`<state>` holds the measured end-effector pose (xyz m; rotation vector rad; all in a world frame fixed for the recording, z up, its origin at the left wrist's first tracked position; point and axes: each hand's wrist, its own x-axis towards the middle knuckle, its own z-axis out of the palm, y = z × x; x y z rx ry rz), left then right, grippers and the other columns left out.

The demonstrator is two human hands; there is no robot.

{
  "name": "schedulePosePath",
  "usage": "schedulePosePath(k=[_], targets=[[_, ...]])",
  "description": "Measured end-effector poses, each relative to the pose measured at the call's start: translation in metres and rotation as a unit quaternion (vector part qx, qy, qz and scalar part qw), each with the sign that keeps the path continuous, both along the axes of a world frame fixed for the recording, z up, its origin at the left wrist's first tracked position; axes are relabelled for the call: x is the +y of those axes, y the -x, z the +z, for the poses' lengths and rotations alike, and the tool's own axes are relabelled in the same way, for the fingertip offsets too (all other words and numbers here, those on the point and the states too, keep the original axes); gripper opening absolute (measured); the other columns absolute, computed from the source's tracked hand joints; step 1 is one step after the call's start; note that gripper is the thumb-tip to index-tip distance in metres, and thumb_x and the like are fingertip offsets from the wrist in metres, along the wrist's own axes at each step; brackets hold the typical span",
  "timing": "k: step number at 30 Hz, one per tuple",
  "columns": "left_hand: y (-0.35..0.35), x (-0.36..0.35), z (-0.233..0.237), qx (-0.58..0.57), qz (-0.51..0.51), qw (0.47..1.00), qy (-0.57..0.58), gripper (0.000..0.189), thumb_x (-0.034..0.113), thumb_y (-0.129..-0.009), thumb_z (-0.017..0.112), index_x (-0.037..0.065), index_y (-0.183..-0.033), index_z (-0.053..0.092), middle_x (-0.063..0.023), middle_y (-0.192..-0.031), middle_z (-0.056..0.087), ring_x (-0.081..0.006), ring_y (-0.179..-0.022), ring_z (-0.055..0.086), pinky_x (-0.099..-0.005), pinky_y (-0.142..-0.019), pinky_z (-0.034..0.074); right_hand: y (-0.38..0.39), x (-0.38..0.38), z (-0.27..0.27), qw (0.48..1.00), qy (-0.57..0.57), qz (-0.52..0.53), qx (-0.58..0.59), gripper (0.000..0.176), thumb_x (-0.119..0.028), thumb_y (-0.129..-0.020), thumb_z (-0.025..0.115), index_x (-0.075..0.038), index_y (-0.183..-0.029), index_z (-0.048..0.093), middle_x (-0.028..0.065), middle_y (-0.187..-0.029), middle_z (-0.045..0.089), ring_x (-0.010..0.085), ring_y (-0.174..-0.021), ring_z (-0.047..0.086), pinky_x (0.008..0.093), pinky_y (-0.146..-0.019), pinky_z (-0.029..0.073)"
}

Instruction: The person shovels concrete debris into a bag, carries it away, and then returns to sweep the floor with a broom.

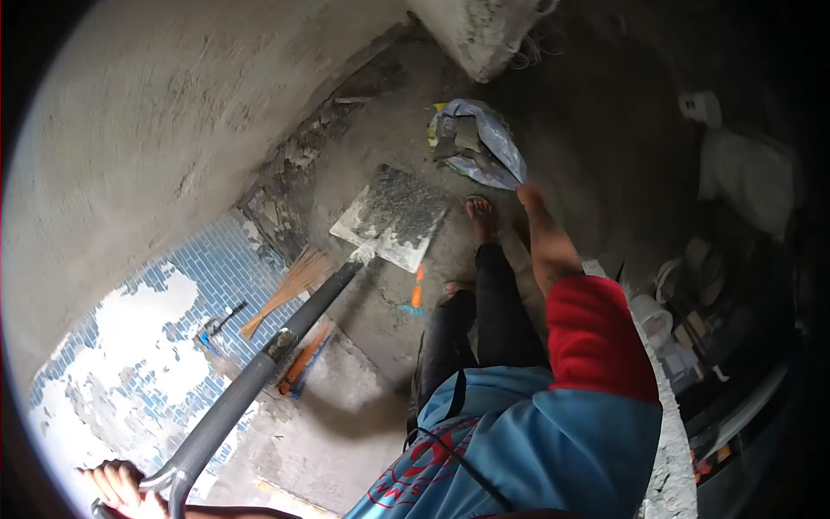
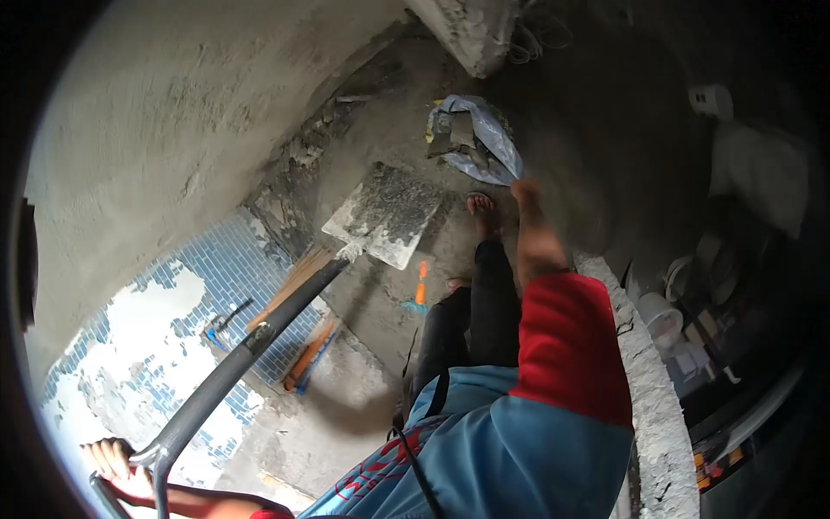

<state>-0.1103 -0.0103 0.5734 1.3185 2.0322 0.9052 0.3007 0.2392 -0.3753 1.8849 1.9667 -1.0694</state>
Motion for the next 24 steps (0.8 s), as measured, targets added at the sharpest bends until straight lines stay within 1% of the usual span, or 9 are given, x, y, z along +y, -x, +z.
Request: schedulePosePath(k=[2, 4, 6, 9, 12, 14, 16, 20, 24], targets=[[-0.007, -0.013, -0.038, -0.418, 0.163, 0.880, -0.157, 0.031, 0.026, -0.095, 0.028, 0.012, -0.067, 0.026, -0.0018, -0.064, 0.027, -0.0132, -0.059, 0.024, -0.0278, -0.063, 0.028, 0.023, 0.019, 0.060, 0.995, -0.065, 0.020, -0.068, 0.020, -0.014, -0.076, 0.060, -0.006, -0.093, 0.063, 0.0204, -0.091, 0.062, 0.0328, -0.090, 0.061, 0.0429, -0.080, 0.048], [-0.002, -0.033, -0.092, -0.439, 0.254, 0.830, -0.231, 0.031, 0.024, -0.095, 0.029, 0.012, -0.067, 0.026, -0.0013, -0.063, 0.026, -0.0140, -0.060, 0.024, -0.0284, -0.063, 0.028, 0.068, 0.040, 0.152, 0.977, -0.193, -0.059, -0.075, 0.029, -0.012, -0.073, 0.061, -0.007, -0.101, 0.062, 0.0207, -0.098, 0.061, 0.0358, -0.096, 0.058, 0.0425, -0.086, 0.046], [0.002, -0.043, -0.152, -0.429, 0.307, 0.804, -0.276, 0.030, 0.022, -0.093, 0.034, 0.012, -0.066, 0.027, -0.0011, -0.062, 0.026, -0.0141, -0.060, 0.025, -0.0284, -0.063, 0.027, 0.111, 0.059, 0.221, 0.975, -0.208, -0.076, 0.027, 0.038, -0.011, -0.070, 0.063, -0.008, -0.108, 0.060, 0.0204, -0.107, 0.059, 0.0369, -0.100, 0.055, 0.0419, -0.088, 0.045], [0.023, -0.088, -0.247, -0.498, 0.281, 0.735, -0.364, 0.030, 0.024, -0.085, 0.044, 0.011, -0.061, 0.030, -0.0012, -0.061, 0.026, -0.0150, -0.062, 0.027, -0.0310, -0.062, 0.028, 0.160, 0.078, 0.203, 0.947, -0.230, 0.151, 0.167, 0.027, -0.013, -0.072, 0.064, -0.009, -0.099, 0.063, 0.0181, -0.098, 0.061, 0.0381, -0.096, 0.055, 0.0432, -0.085, 0.045], [0.007, -0.146, -0.334, -0.296, 0.505, 0.693, -0.421, 0.037, 0.031, -0.086, 0.046, 0.014, -0.058, 0.029, 0.0008, -0.054, 0.023, -0.0152, -0.056, 0.026, -0.0367, -0.064, 0.029, 0.223, 0.092, 0.191, 0.925, -0.195, 0.270, 0.185, 0.016, -0.012, -0.074, 0.064, -0.009, -0.089, 0.066, 0.0155, -0.094, 0.063, 0.0360, -0.092, 0.056, 0.0424, -0.083, 0.046], [-0.010, -0.148, -0.372, -0.244, 0.504, 0.728, -0.395, 0.039, 0.035, -0.084, 0.047, 0.015, -0.057, 0.027, 0.0015, -0.055, 0.022, -0.0148, -0.055, 0.025, -0.0367, -0.064, 0.030, 0.259, 0.105, 0.167, 0.902, -0.177, 0.349, 0.185, 0.013, -0.012, -0.074, 0.064, -0.010, -0.087, 0.067, 0.0151, -0.091, 0.064, 0.0351, -0.091, 0.057, 0.0421, -0.081, 0.047], [-0.015, -0.201, -0.392, -0.298, 0.442, 0.723, -0.438, 0.038, 0.035, -0.083, 0.050, 0.014, -0.056, 0.034, 0.0008, -0.053, 0.031, -0.0147, -0.051, 0.029, -0.0344, -0.065, 0.033, 0.290, 0.121, 0.131, 0.850, -0.161, 0.499, 0.054, 0.011, -0.012, -0.074, 0.064, -0.010, -0.083, 0.069, 0.0146, -0.086, 0.065, 0.0322, -0.089, 0.059, 0.0428, -0.078, 0.049], [-0.035, -0.182, -0.384, -0.292, 0.486, 0.692, -0.447, 0.032, 0.025, -0.085, 0.052, 0.012, -0.059, 0.040, -0.0006, -0.054, 0.035, -0.0142, -0.054, 0.034, -0.0318, -0.065, 0.033, 0.319, 0.152, 0.088, 0.812, -0.212, 0.543, -0.014, 0.013, -0.013, -0.074, 0.063, -0.008, -0.084, 0.070, 0.0134, -0.084, 0.066, 0.0304, -0.087, 0.060, 0.0437, -0.075, 0.050], [-0.041, -0.174, -0.377, -0.285, 0.528, 0.674, -0.430, 0.033, 0.024, -0.088, 0.047, 0.012, -0.060, 0.037, -0.0007, -0.054, 0.031, -0.0135, -0.055, 0.032, -0.0302, -0.063, 0.031, 0.329, 0.163, 0.084, 0.745, -0.154, 0.638, -0.120, 0.013, -0.010, -0.075, 0.060, -0.008, -0.083, 0.070, 0.0109, -0.090, 0.066, 0.0292, -0.094, 0.058, 0.0429, -0.086, 0.046]])
